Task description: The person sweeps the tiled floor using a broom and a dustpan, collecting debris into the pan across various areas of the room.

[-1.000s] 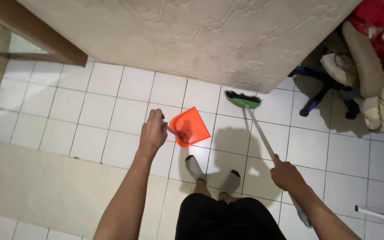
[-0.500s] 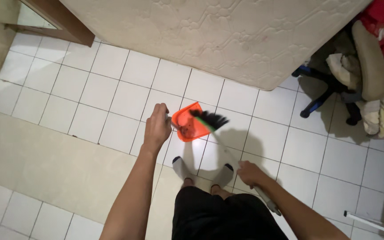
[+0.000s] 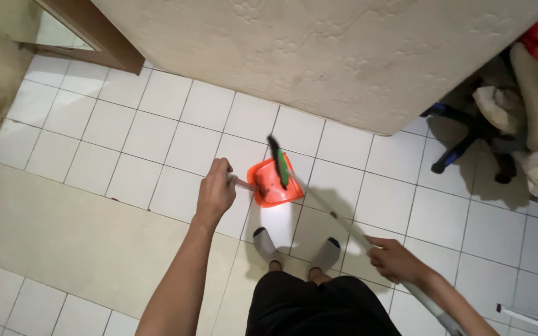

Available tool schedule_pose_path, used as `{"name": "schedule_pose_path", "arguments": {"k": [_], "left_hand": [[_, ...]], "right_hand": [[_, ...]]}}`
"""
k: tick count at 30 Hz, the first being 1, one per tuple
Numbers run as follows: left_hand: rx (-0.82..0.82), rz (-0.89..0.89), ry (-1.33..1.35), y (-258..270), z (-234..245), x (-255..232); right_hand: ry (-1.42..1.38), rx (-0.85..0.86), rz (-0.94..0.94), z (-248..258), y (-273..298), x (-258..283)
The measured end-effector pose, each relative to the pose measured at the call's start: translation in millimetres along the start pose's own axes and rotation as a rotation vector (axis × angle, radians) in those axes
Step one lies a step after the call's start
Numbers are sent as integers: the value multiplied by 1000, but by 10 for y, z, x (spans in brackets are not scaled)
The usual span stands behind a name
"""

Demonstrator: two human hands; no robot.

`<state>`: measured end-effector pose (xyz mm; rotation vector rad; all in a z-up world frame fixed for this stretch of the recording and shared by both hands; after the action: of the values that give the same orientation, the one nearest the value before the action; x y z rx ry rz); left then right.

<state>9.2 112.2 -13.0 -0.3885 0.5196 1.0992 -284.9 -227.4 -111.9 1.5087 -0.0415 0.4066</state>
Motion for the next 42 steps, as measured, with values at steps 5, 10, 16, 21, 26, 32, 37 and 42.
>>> {"name": "schedule_pose_path", "arguments": {"k": [5,10,16,21,26,32,37,42], "left_hand": [[-10,35,19,16,287,312],[-76,-29,27,61,507,542],[-62,19,39,52,563,789],[-77,-55,43,60,577,780],[-27,-8,23,40,537,838],[3,-2,-11,51,568,947],[21,89,10,66,724,1172],[-70,107,67,101,955,1385]], "right_hand": [[148,-191,-36,107,62,417],[379,-419,16,49,-91,1078],[498,-445,-8,-266,-832,1372],[533,-268,-52,-800,-1516,1183],[564,-105,33,-1374,-1358,1075],[429,15,86,-1557,-941,1091],[430,33,91,-1429,-828,1081],[342,-32,-90,-1173,-258,1243]]}}
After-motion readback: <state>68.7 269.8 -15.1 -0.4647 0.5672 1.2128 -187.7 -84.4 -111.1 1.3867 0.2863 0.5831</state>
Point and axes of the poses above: each hand's wrist, its own y-axis away from the middle knuckle, its own z-axis out of the back of the hand, x = y × z, the point moved 7 cm from there along -y, towards the middle knuckle, and after that the axes turned 7 degrees about -z, right-handed, at the moved point
